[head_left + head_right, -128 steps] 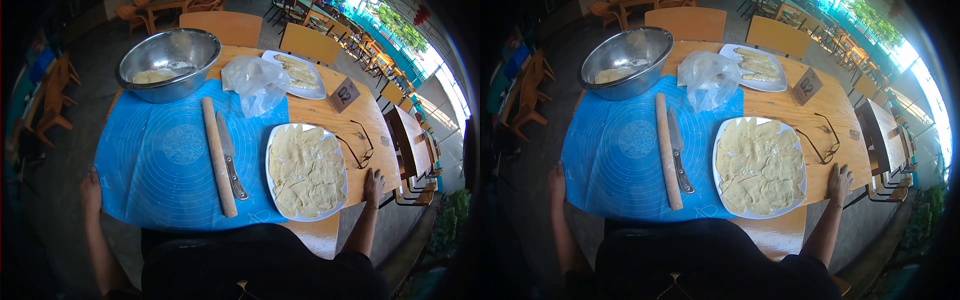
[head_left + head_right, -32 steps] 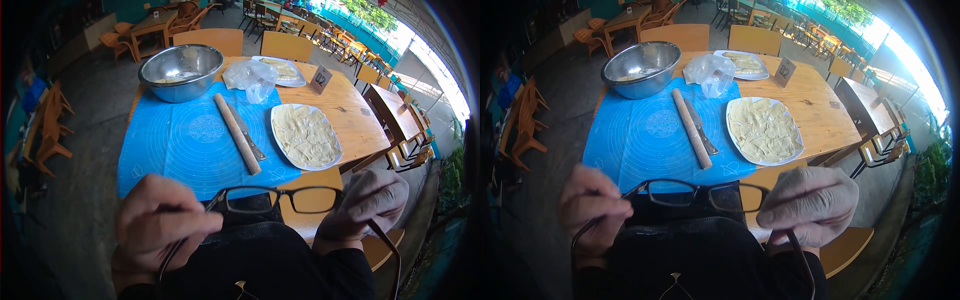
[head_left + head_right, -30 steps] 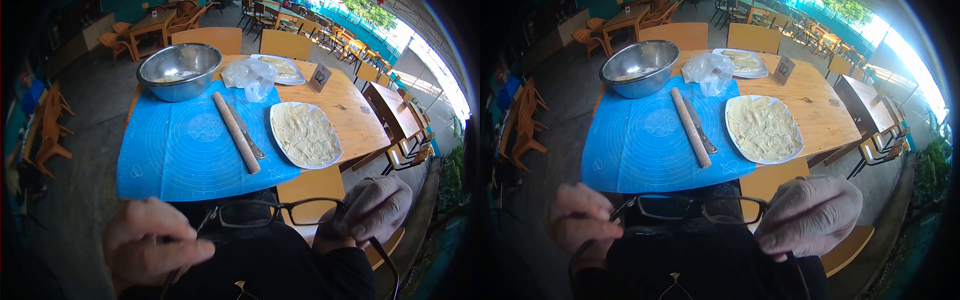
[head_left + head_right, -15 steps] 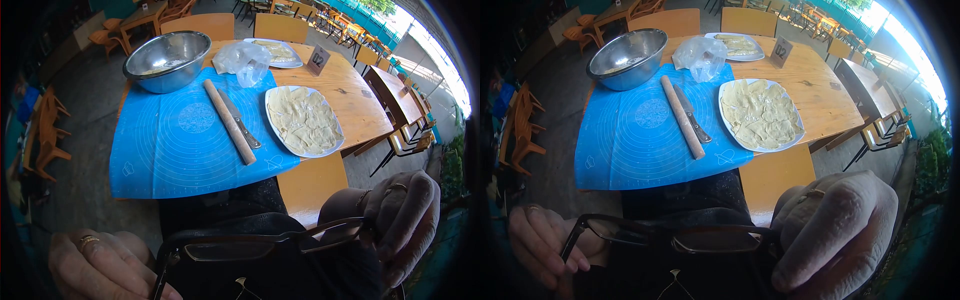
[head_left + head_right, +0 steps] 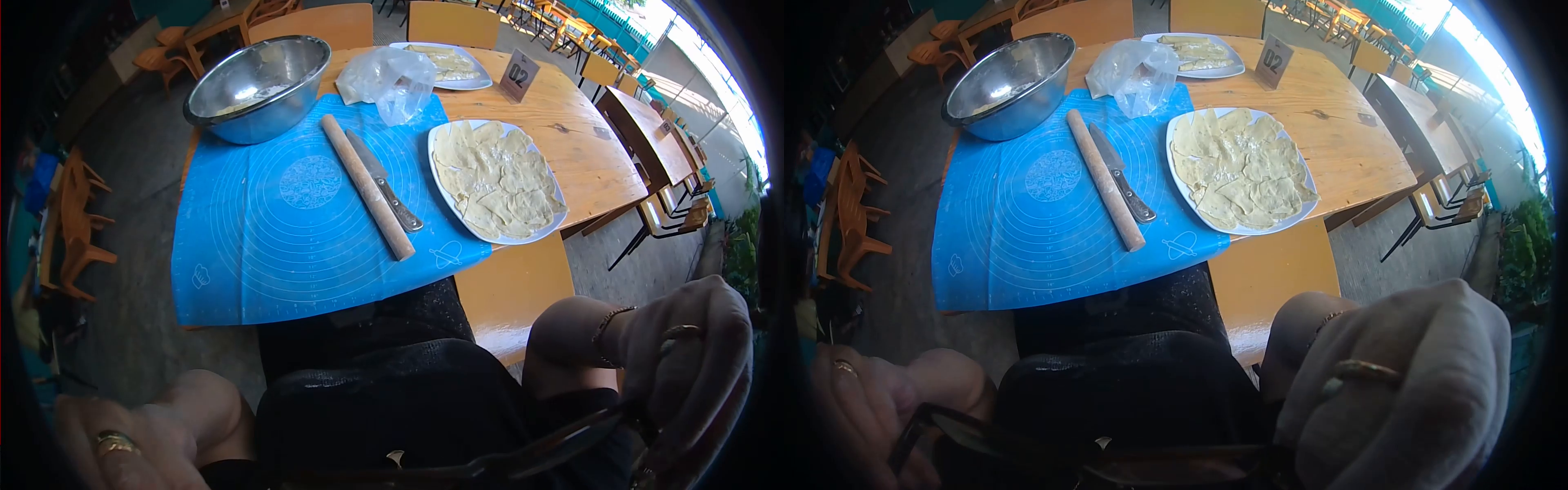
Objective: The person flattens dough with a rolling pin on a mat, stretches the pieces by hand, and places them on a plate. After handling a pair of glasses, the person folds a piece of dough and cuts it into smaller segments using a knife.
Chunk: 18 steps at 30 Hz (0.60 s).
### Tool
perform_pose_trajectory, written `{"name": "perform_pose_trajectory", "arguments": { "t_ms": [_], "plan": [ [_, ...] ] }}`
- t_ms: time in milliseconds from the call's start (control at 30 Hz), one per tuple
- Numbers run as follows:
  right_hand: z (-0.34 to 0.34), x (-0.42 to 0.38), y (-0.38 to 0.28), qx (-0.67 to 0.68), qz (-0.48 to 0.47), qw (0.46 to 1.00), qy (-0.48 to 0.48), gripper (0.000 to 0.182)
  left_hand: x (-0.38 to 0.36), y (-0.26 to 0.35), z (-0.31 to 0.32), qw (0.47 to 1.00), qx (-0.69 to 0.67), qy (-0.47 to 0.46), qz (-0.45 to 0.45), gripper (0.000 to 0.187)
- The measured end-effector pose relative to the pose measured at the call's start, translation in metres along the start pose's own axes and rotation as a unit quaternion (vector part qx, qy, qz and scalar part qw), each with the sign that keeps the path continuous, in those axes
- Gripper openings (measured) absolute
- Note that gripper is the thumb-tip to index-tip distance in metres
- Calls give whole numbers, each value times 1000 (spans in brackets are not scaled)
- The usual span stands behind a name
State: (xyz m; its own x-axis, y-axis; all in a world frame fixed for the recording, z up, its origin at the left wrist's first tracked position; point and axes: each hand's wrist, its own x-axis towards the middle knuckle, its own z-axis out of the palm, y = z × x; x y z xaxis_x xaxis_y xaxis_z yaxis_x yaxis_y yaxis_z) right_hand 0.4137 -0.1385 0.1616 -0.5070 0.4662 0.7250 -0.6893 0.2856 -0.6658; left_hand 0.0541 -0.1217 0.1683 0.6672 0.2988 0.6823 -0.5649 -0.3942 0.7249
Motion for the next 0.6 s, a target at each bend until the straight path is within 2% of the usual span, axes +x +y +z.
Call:
{"name": "perform_pose_trajectory", "arguments": {
  "t_ms": [67,200,600],
  "plan": [
    [1,-1,-6,8,-7,1000,-1,17,-20,17,6,988,144,-55,12,34],
    [4,1,-11,-6,-29,1000,6,17,-40,38,9,967,237,-67,56,30],
    [10,8,-20,-29,-79,996,-5,17,-91,80,26,917,368,-23,152,18]
  ]
}}
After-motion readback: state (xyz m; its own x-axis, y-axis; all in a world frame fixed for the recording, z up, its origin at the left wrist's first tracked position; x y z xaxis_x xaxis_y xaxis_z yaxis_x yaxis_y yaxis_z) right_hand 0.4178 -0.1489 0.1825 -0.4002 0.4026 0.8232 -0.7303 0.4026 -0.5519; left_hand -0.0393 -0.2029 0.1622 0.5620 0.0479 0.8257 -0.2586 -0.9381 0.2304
